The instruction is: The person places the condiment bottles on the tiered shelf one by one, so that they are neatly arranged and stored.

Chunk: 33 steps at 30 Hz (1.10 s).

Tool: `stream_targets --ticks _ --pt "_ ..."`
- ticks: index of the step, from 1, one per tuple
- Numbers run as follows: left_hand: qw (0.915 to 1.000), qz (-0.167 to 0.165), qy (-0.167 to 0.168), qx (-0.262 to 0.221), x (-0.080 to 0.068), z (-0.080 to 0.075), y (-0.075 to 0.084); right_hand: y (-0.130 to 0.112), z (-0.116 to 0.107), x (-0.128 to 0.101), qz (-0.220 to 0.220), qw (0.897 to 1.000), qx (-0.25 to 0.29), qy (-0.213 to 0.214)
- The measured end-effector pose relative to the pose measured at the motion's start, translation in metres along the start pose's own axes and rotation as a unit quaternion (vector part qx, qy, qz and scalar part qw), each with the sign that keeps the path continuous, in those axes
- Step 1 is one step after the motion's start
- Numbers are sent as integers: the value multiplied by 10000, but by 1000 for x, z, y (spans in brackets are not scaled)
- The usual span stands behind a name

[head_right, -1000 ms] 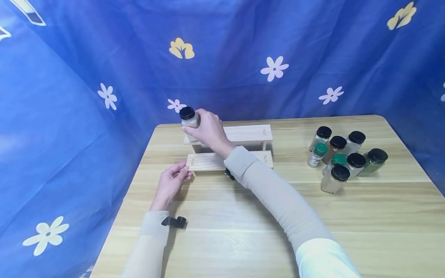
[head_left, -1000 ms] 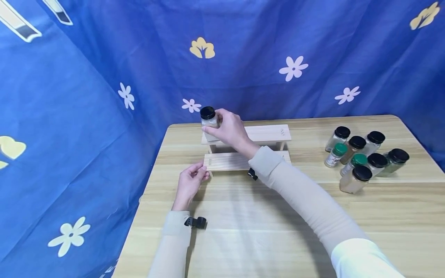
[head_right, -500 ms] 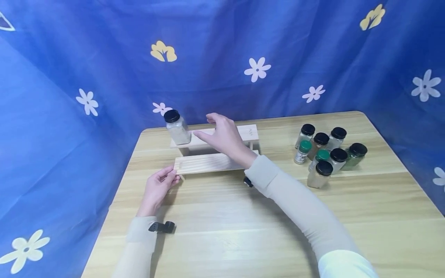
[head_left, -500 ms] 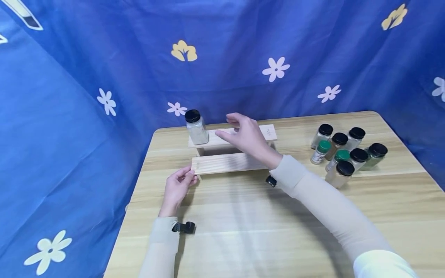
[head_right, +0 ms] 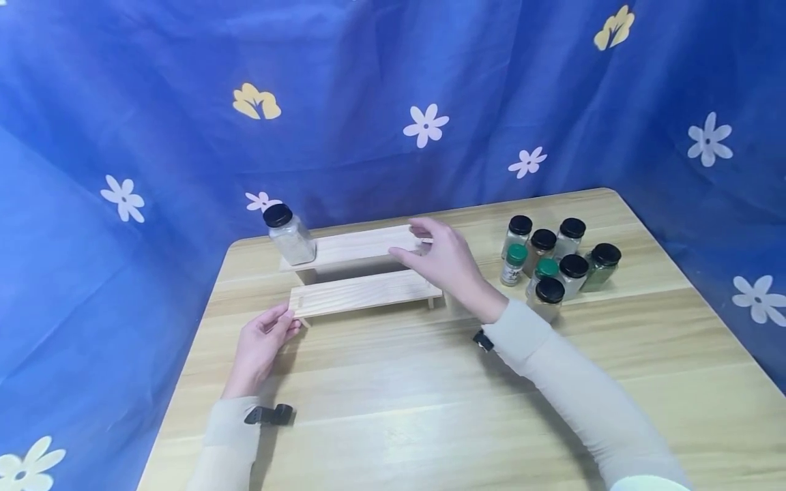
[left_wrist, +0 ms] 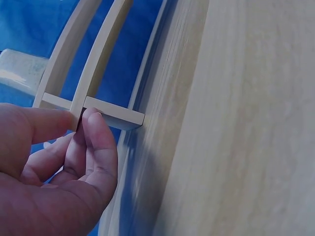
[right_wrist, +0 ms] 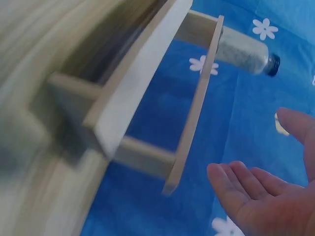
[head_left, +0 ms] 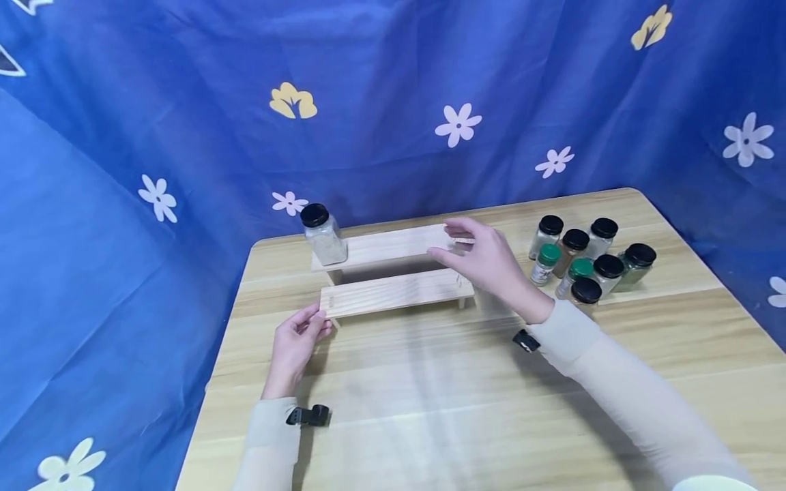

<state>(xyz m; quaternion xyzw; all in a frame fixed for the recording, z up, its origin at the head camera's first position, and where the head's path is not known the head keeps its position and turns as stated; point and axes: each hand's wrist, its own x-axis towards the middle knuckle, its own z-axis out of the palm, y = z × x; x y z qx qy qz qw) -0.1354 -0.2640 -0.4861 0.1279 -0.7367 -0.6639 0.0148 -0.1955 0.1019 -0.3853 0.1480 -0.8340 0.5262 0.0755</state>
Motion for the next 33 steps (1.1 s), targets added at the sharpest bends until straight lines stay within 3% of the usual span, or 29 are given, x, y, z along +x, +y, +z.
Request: stream_targets --ticks 13,18,25,33 --pt "9999 -81 -19 70 -1 2 -2 50 -83 -64 290 9904 -1045 857" --pt "9999 -82 -57 117 0 -2 1 63 -108 -89 406 9871 -1056 1136" --pt "9998 -79 -58 177 2 -4 3 80 -127 -115 468 9819 -1186 1404" --pt "9999 -47 -64 149 3 -1 0 97 -130 -134 475 9799 -1244 1488"
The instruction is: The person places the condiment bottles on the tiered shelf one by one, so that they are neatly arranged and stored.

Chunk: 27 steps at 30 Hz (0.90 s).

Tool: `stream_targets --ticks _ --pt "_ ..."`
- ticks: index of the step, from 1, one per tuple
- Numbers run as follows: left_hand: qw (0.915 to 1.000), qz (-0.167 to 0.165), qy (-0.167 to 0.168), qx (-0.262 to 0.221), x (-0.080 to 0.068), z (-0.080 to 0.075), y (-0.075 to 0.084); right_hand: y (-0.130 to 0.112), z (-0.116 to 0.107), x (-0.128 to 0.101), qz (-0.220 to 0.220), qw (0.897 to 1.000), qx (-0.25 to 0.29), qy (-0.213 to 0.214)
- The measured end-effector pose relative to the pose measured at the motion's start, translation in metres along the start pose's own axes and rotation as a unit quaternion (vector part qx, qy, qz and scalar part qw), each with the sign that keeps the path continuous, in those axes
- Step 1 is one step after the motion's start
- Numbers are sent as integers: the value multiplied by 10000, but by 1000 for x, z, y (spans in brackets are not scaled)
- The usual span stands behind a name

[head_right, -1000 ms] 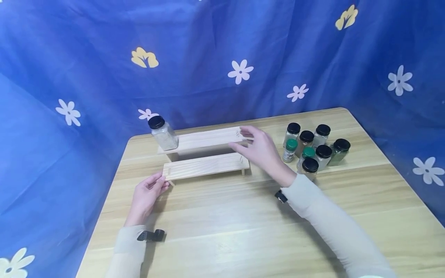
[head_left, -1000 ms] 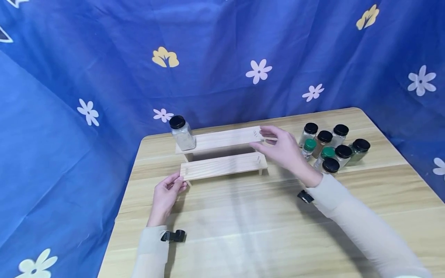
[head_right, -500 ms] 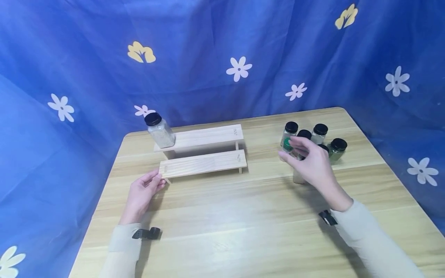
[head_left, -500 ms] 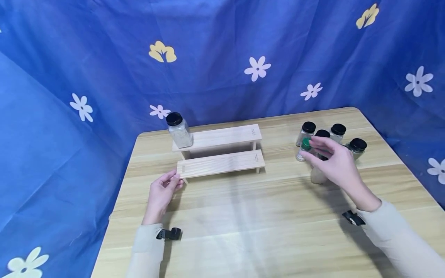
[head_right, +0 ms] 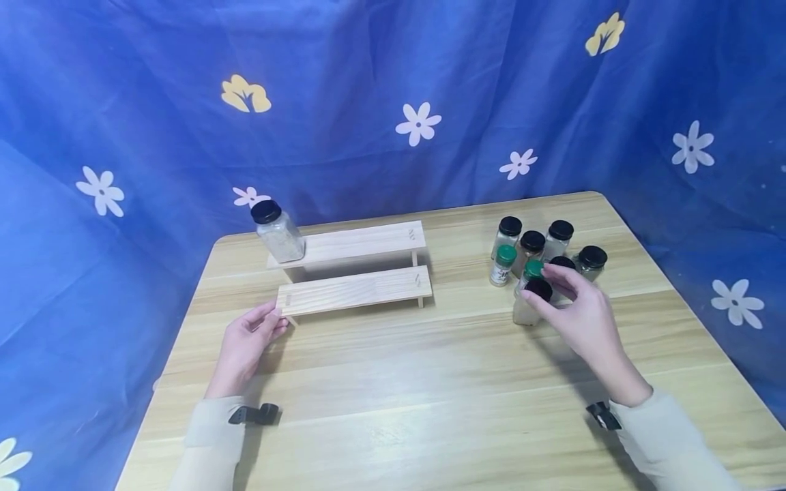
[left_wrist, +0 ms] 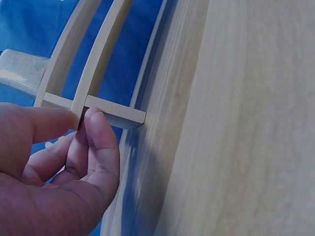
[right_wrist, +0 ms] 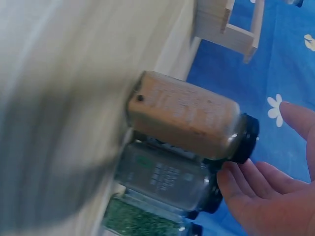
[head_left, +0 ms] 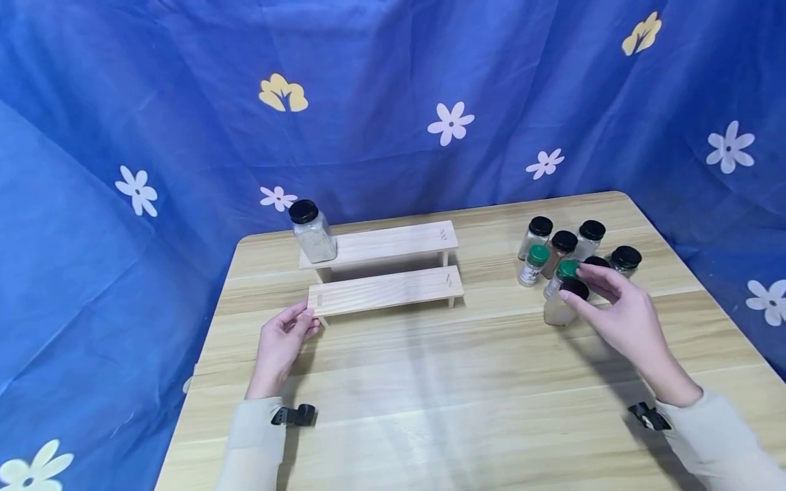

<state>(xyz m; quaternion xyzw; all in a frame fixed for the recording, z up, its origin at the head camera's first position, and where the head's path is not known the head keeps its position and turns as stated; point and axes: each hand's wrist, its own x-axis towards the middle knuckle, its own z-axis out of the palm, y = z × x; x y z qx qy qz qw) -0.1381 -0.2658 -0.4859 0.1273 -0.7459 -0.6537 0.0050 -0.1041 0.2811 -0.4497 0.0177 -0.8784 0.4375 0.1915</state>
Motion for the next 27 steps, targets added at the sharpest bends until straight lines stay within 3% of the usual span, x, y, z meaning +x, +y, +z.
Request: stream_targets --ticks 6,21,27 --pt "10000 -4 -19 18 1 0 0 12 8 -9 -83 9998 191 -21" --pt "10000 -22 -18 18 0 -1 1 34 17 -16 116 9981 -163 -583" --pt "10000 -45 2 37 -1 -1 1 35 20 -13 -51 9973 -358 -640"
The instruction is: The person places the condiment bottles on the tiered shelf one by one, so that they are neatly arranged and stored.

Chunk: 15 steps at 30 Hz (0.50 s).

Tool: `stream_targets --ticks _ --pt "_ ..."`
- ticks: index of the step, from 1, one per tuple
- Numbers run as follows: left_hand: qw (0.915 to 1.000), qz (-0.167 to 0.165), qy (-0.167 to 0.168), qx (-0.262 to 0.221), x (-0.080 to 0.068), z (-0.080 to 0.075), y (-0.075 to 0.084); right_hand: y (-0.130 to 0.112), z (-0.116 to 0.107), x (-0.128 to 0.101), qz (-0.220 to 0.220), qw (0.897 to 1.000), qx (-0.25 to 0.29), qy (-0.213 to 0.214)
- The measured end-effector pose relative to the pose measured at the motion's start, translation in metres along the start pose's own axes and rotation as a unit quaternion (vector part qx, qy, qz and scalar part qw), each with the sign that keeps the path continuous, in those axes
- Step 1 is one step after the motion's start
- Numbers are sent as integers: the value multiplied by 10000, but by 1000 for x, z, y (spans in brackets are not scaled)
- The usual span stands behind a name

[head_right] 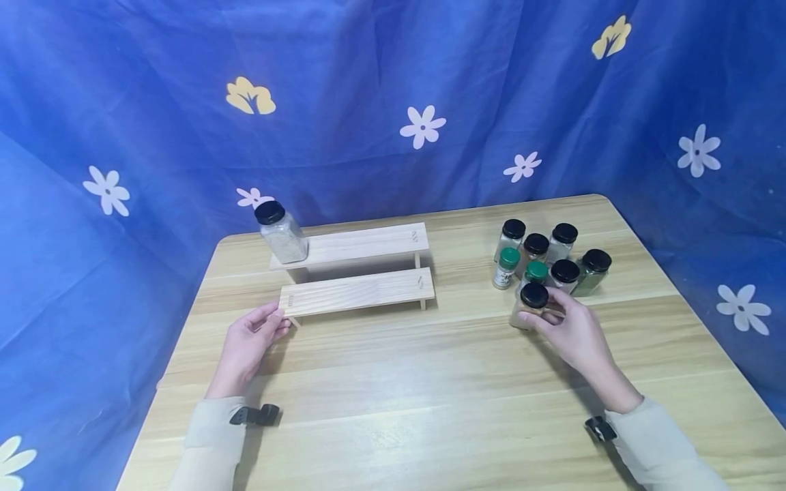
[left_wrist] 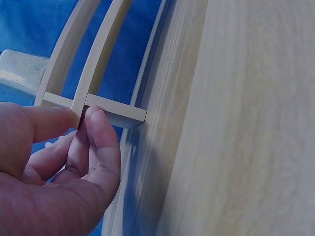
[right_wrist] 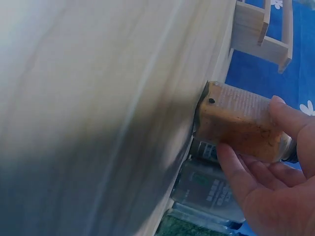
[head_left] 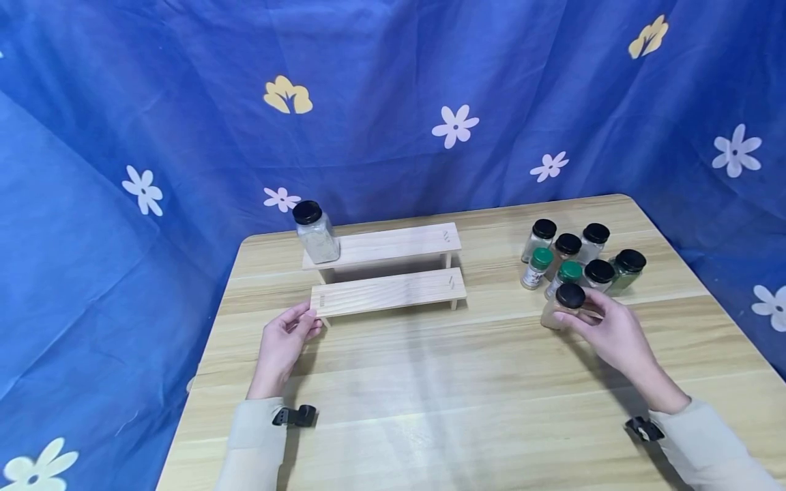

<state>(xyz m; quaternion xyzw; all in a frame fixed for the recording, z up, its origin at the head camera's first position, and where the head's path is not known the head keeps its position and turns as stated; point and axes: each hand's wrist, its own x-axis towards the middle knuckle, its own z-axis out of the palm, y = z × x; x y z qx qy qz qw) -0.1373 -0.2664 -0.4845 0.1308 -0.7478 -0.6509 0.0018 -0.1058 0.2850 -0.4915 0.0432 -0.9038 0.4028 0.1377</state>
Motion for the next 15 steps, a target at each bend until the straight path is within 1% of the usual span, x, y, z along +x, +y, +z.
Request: stream_targets --ticks 3,6,12,15 --pt "10000 -15 0 2 -1 -1 0 -7 2 3 -53 9998 -174 -10" --pt "10000 -31 -13 -7 -2 -3 1 -18 4 10 -145 9996 -222 -16" --pt "10000 -9 -47 -68 -3 -4 1 -51 10 30 -362 9990 -262 -10" --pt "9999 14 -110 -76 -3 -3 2 -67 15 42 -459 9988 -149 25"
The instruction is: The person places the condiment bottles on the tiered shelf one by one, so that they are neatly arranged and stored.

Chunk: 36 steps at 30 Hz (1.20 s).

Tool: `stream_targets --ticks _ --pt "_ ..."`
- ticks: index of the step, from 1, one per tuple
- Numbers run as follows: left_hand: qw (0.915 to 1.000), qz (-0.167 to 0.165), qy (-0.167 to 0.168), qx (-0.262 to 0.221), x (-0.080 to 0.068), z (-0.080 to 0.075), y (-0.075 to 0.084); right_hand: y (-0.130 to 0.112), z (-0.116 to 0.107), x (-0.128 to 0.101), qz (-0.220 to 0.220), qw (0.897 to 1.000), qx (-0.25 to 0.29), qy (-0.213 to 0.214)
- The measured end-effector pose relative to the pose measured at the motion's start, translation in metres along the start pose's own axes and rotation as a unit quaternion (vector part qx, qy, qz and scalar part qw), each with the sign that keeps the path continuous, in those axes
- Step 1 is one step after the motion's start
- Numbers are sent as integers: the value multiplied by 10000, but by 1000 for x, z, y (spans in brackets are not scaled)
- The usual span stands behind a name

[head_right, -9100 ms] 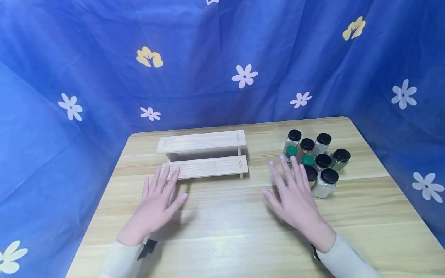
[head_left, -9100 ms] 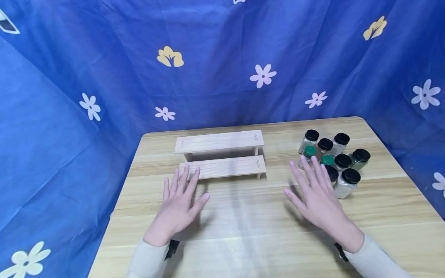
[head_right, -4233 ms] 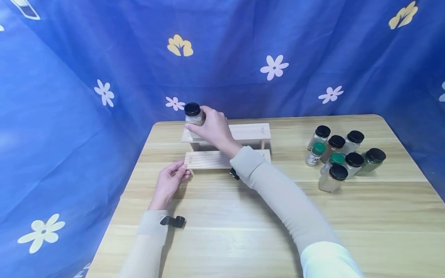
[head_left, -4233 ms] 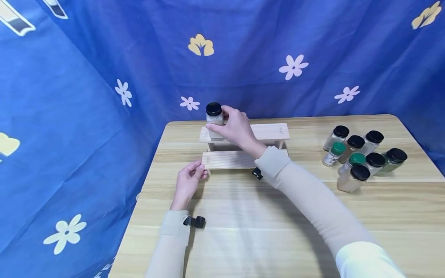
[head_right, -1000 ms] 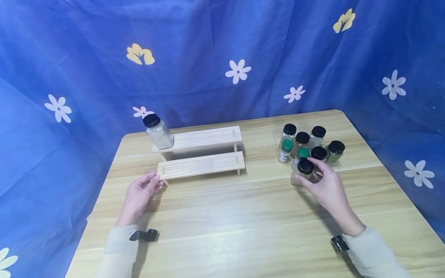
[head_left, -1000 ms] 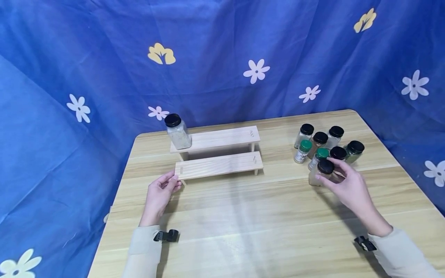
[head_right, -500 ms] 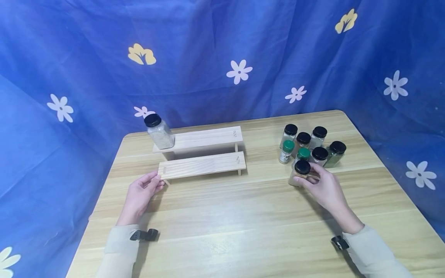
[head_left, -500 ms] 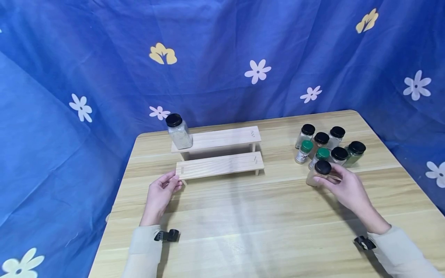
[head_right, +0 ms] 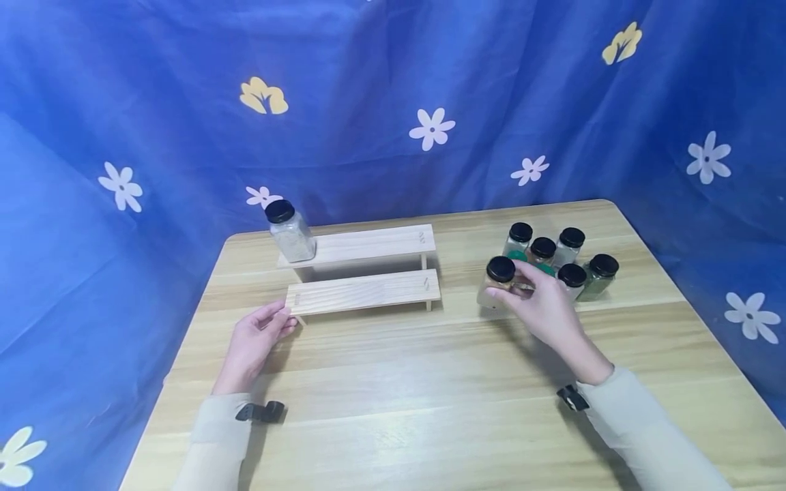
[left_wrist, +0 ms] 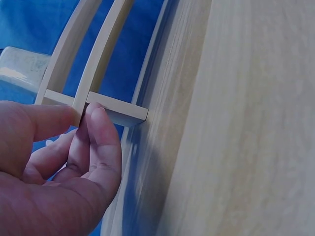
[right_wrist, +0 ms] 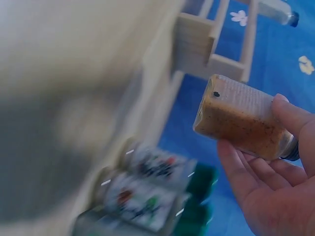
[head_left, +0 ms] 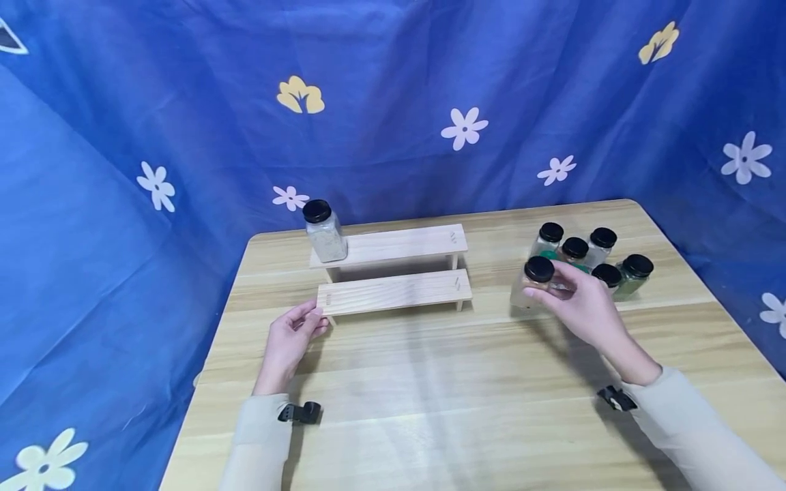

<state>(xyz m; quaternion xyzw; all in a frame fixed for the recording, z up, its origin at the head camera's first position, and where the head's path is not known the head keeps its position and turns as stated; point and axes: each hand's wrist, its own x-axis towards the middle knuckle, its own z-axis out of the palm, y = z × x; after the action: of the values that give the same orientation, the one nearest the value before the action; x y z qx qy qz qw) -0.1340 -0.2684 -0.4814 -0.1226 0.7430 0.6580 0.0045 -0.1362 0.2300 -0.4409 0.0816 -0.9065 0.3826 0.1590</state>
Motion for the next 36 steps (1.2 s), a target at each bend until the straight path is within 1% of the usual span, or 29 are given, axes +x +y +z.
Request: stream_targets --ticks 5,8,13,15,18,21,24,29,36 --pt "10000 13 -34 -32 2 2 3 -26 11 25 -263 9991 340 -16" --pt "10000 34 -30 -66 3 3 4 -42 18 42 -397 9969 662 -142" --pt "10000 58 -56 -9 5 5 5 -68 31 68 -378 9909 1199 -472" --pt "10000 59 -53 12 5 5 5 -78 39 78 -422 9885 1332 -569" --pt "10000 34 -35 3 5 4 5 -96 53 93 -603 9840 1541 -668" --pt "10000 5 18 21 4 2 6 -115 70 105 -792 9805 1639 -746" --pt "10000 -17 70 31 1 1 6 -131 87 112 -900 9761 1773 -873" --pt "9999 -59 106 -23 -2 3 1 -151 113 118 -969 9709 1877 -1131" --pt "9998 -32 173 -27 -3 3 -1 -172 137 129 -983 9718 1761 -1223"
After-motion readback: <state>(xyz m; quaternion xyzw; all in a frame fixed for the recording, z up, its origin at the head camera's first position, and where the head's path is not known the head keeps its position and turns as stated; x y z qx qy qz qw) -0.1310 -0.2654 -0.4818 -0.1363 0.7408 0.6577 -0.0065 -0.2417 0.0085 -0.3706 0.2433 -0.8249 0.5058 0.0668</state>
